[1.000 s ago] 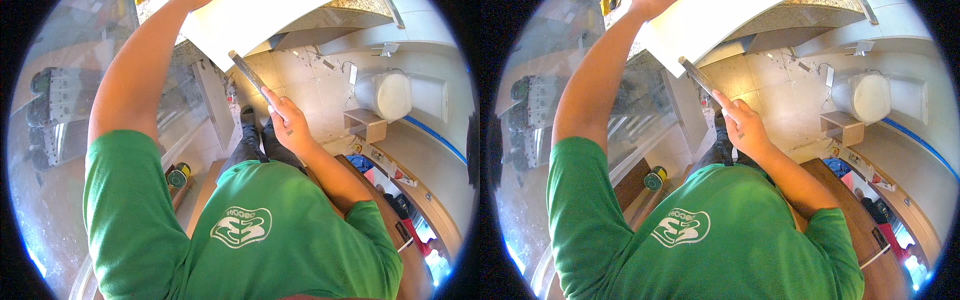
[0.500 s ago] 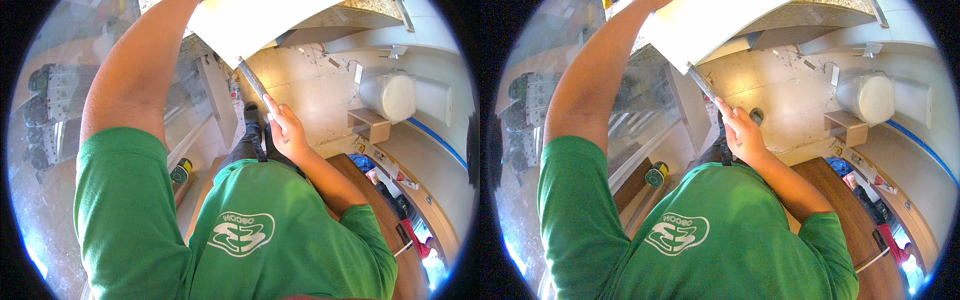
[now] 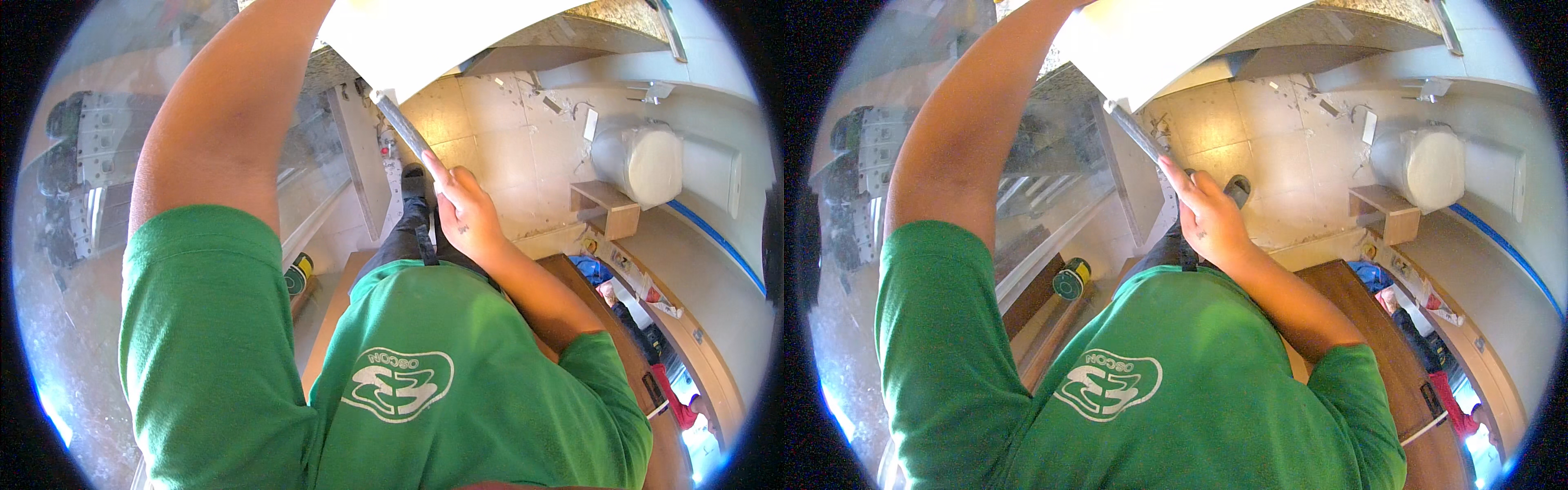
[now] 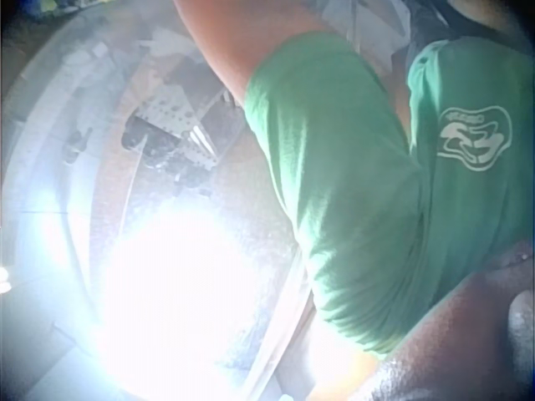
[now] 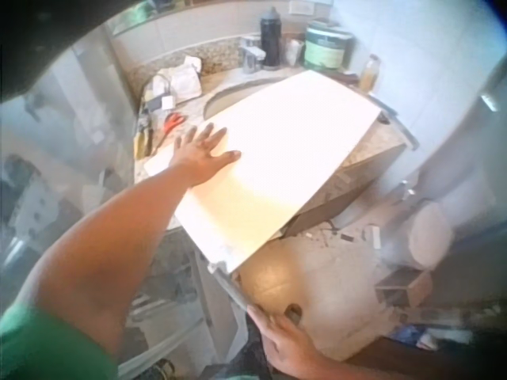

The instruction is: The person scrapes the edges and surface of a white rectangular panel with a metal scraper. They repeatedly reposition the panel on a bathroom countertop and continue scraping different edges and sides.

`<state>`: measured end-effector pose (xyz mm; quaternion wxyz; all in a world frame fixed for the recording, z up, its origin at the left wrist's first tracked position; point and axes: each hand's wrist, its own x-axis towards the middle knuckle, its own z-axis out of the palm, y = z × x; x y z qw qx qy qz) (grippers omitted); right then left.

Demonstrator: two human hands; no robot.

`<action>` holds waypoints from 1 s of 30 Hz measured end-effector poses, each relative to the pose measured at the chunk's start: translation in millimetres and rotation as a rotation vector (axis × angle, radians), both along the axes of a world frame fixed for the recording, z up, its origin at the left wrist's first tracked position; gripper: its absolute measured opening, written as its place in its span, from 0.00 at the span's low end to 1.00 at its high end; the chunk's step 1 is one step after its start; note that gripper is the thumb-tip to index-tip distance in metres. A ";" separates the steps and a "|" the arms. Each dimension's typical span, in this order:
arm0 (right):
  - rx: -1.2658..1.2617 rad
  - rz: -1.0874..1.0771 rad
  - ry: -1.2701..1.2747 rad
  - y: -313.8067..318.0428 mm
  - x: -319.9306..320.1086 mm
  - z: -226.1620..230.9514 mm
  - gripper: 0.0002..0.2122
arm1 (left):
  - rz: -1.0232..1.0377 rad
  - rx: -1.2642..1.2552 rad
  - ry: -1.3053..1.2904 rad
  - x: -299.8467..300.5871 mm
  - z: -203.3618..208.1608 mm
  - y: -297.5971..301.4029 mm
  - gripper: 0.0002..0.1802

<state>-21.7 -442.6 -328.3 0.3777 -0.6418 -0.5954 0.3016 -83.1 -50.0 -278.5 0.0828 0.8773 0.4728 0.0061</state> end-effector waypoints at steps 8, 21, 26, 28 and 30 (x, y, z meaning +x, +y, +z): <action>0.020 -0.100 0.032 25.1 -4.7 9.2 0.33 | -0.004 -0.012 0.004 0.3 -0.2 1.6 0.51; 0.077 -0.052 0.060 36.0 -3.6 -1.3 0.35 | -0.002 -0.008 0.011 0.3 1.5 1.7 0.51; 0.013 -0.025 0.032 8.9 -4.2 4.4 0.33 | -0.011 -0.007 -0.009 -1.9 1.3 0.5 0.52; 0.038 -0.038 0.025 23.1 -4.4 1.5 0.32 | -0.018 0.000 -0.014 -1.3 0.7 1.3 0.51; 0.092 -0.060 0.008 50.7 -4.8 -3.3 0.32 | -0.015 0.005 0.003 -0.6 -0.3 1.6 0.51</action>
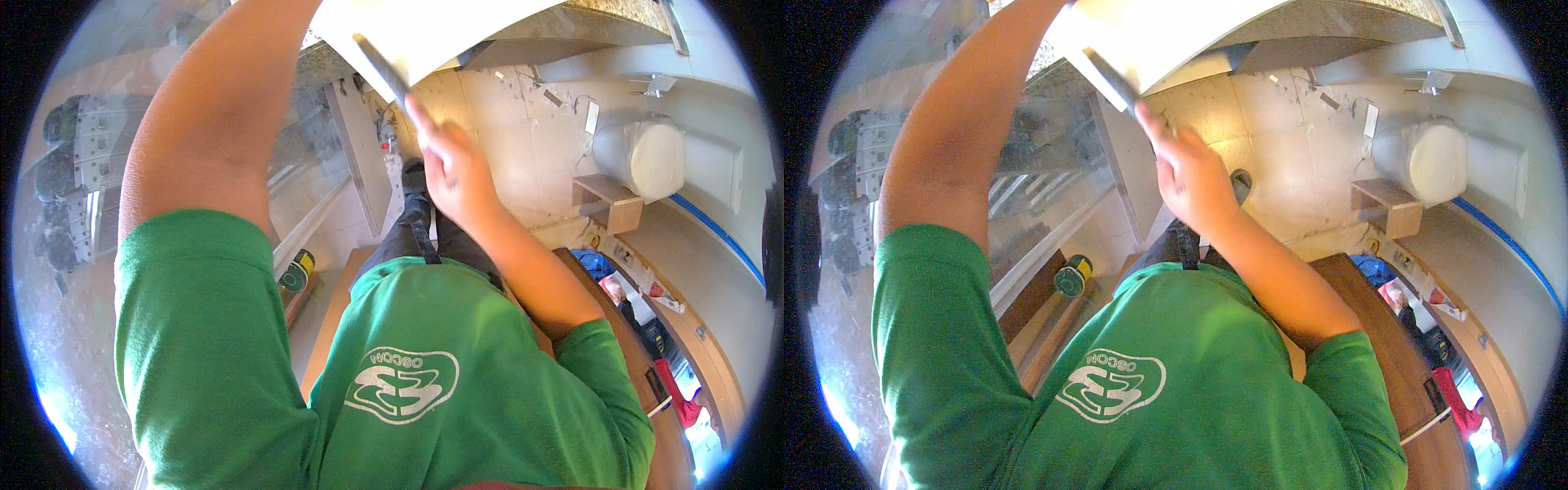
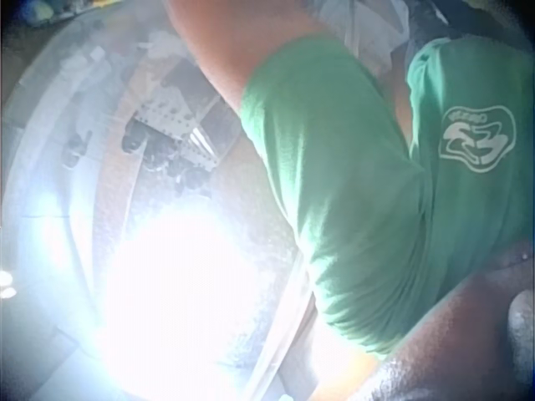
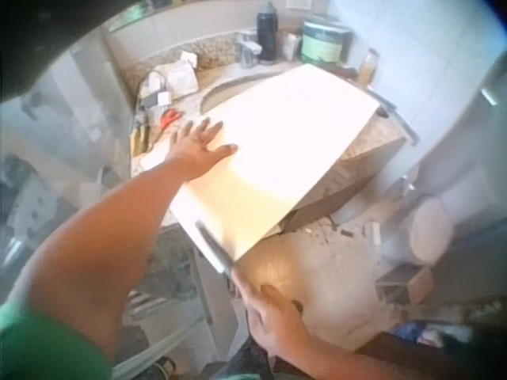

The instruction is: The person scrapes the edges and surface of a white rectangular panel with a metal scraper. They repeatedly reposition the panel on a bathroom countertop and continue scraping different edges and sides.

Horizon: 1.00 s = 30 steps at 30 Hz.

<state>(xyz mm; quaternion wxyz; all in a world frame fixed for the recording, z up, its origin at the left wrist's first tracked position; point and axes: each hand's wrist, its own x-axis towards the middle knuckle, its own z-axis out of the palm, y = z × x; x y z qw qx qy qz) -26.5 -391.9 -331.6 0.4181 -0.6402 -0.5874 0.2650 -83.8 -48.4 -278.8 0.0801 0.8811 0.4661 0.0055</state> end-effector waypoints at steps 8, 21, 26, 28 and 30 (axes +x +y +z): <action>-0.035 0.026 -0.045 -32.5 2.8 22.4 0.37 | 0.001 0.012 0.020 0.6 -1.2 3.5 0.51; -0.089 -0.003 -0.037 -31.1 8.7 18.8 0.38 | 0.006 -0.007 0.007 0.1 -1.8 5.8 0.51; -0.076 -0.011 -0.076 -11.6 6.6 9.1 0.35 | 0.010 -0.006 -0.009 1.0 -1.8 4.1 0.51; 0.025 -0.057 -0.074 23.0 8.9 -0.9 0.33 | 0.013 0.000 0.001 1.0 -1.0 3.1 0.51; 0.042 -0.078 -0.064 33.9 15.1 -0.3 0.36 | 0.012 0.013 0.013 2.4 -0.2 3.3 0.50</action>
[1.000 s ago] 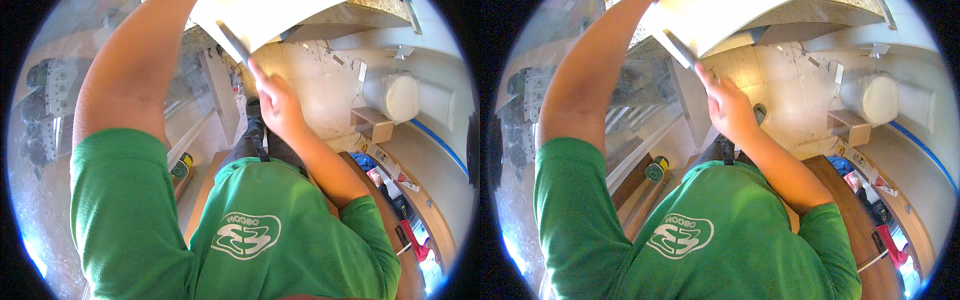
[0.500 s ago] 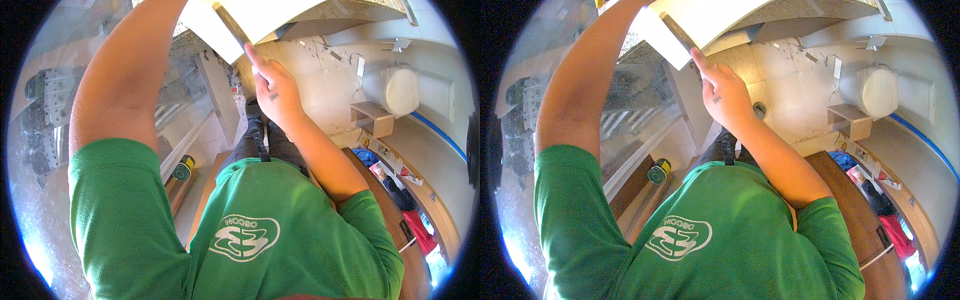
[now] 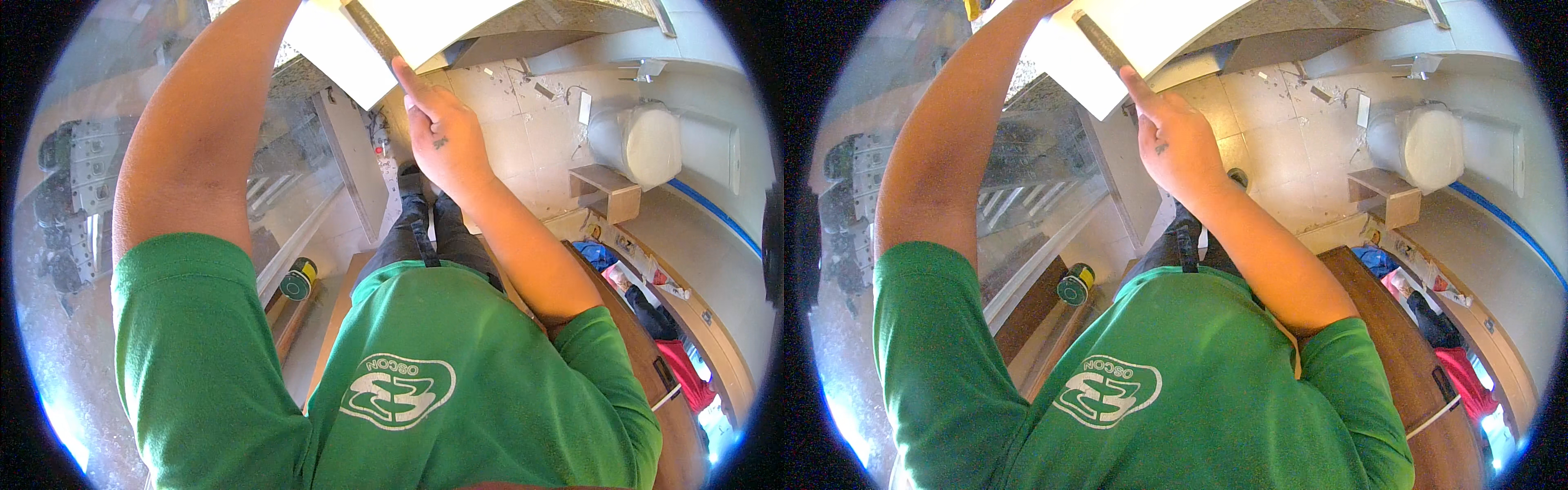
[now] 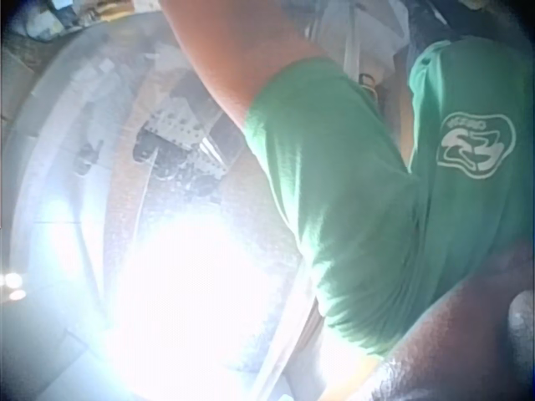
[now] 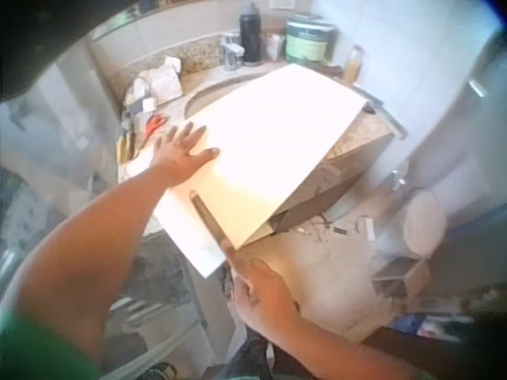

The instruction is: The person scrapes the edges and surface of a white rectangular panel with a metal scraper. They repeatedly reposition the panel on a bathroom countertop and continue scraping different edges and sides.

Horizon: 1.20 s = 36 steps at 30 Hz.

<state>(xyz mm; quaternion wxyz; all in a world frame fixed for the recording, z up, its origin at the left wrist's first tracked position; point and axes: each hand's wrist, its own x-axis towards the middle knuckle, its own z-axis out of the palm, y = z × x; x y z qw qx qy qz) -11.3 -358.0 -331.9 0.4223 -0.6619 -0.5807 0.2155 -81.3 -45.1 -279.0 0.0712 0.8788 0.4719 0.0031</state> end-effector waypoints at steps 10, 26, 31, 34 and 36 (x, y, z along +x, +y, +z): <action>-0.178 0.079 0.034 -51.7 -19.6 22.9 0.34 | -0.009 0.009 0.001 -1.0 -2.3 1.2 0.50; -0.104 -0.095 0.242 0.5 9.6 11.4 0.29 | 0.005 0.007 0.013 2.1 -0.7 -0.6 0.49; -0.090 -0.052 0.176 -47.5 14.1 17.2 0.33 | 0.012 0.008 0.035 4.1 2.1 0.6 0.49; -0.196 -0.040 0.201 -85.0 10.1 22.2 0.30 | 0.029 0.001 0.043 13.2 2.3 9.0 0.49; -0.201 -0.040 0.206 -95.3 9.8 19.3 0.30 | 0.018 0.030 0.022 19.8 -0.7 17.1 0.49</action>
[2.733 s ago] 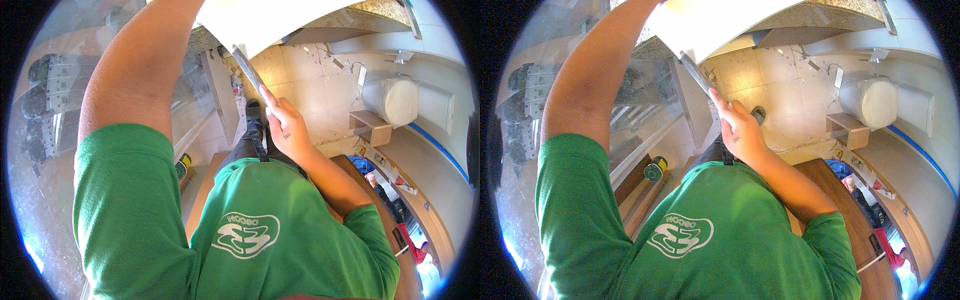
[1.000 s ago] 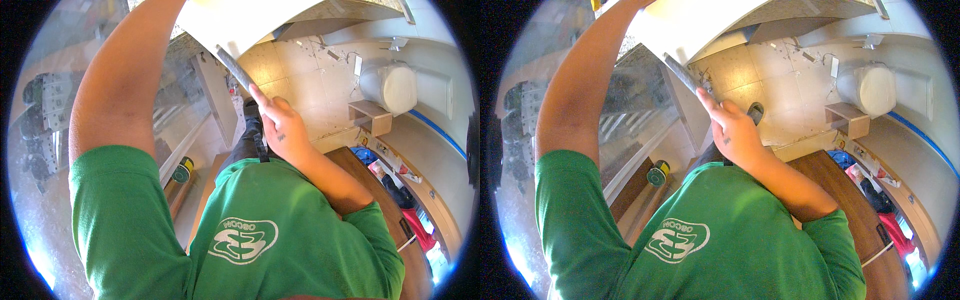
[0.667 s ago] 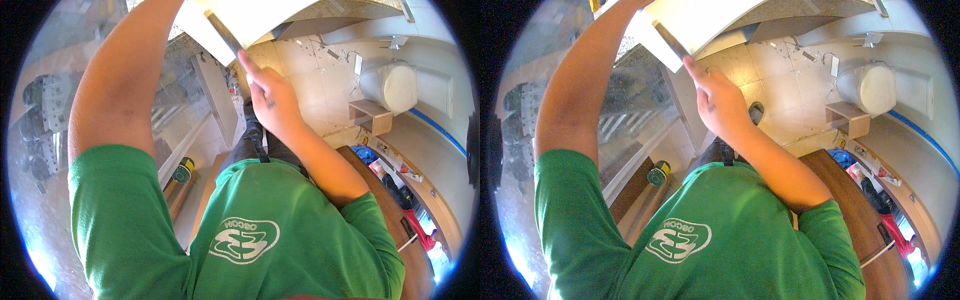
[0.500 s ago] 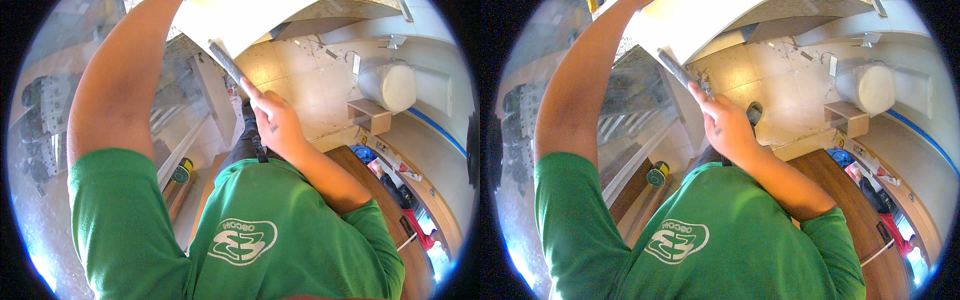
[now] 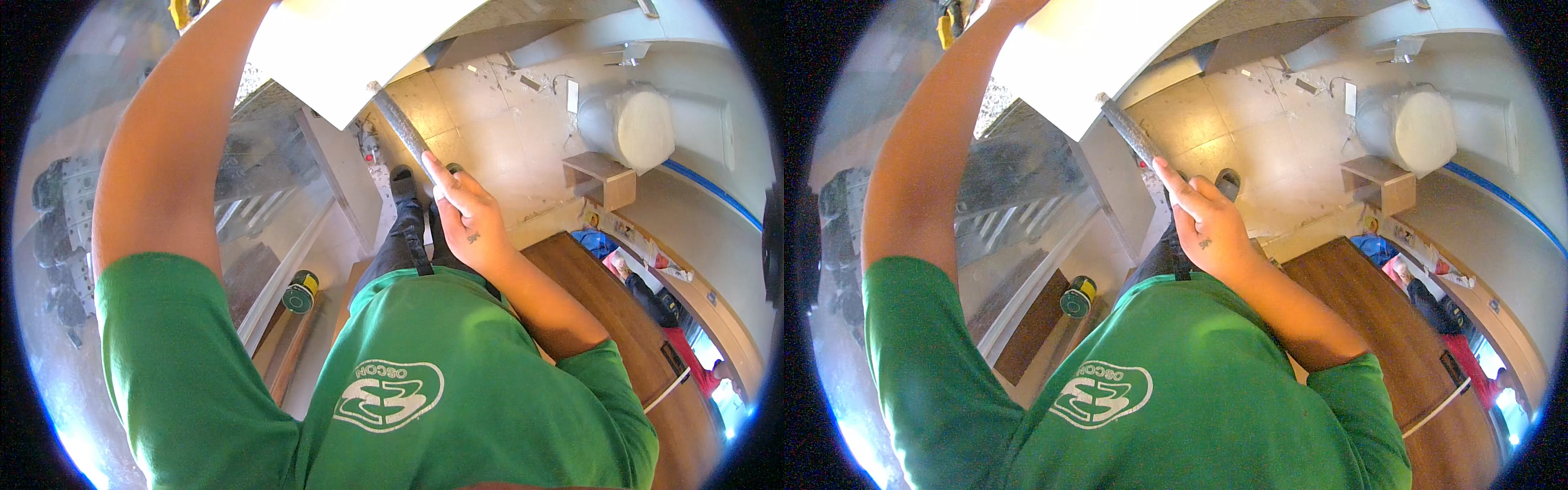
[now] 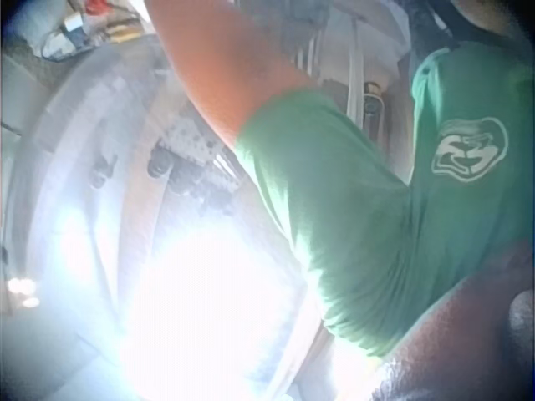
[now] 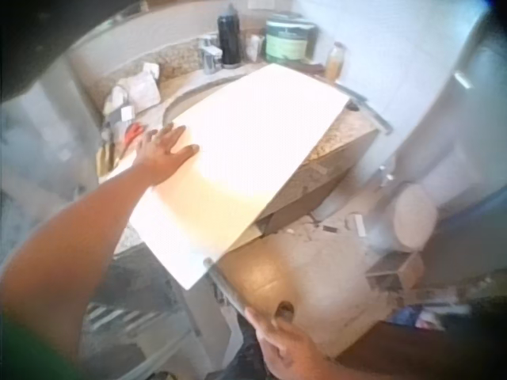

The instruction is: The person scrapes the edges and surface of a white rectangular panel with a metal scraper. They repeatedly reposition the panel on a bathroom countertop and continue scraping different edges and sides.

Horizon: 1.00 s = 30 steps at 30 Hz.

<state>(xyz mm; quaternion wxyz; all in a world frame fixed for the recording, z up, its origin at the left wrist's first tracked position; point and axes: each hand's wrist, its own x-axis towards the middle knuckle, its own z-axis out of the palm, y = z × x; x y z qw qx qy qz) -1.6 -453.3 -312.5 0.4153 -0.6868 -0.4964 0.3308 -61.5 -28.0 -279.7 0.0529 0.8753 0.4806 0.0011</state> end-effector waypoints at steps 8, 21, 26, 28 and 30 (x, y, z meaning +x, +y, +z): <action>0.016 0.126 -0.067 3.3 -9.8 -9.4 0.36 | -0.052 0.020 -0.078 -2.8 -18.3 17.0 0.49; 0.058 -0.031 -0.039 40.9 1.6 3.9 0.30 | -0.005 -0.020 -0.043 0.3 -7.3 7.5 0.48; 0.081 -0.038 -0.047 55.3 -2.0 -4.2 0.28 | -0.014 -0.016 -0.049 -0.2 -8.3 8.7 0.49; 0.133 -0.080 -0.027 87.7 4.8 -15.3 0.26 | -0.020 -0.010 -0.045 0.3 -8.9 9.1 0.49; 0.180 -0.118 0.042 111.6 13.5 -17.0 0.23 | -0.031 -0.006 -0.060 0.0 -8.9 9.4 0.49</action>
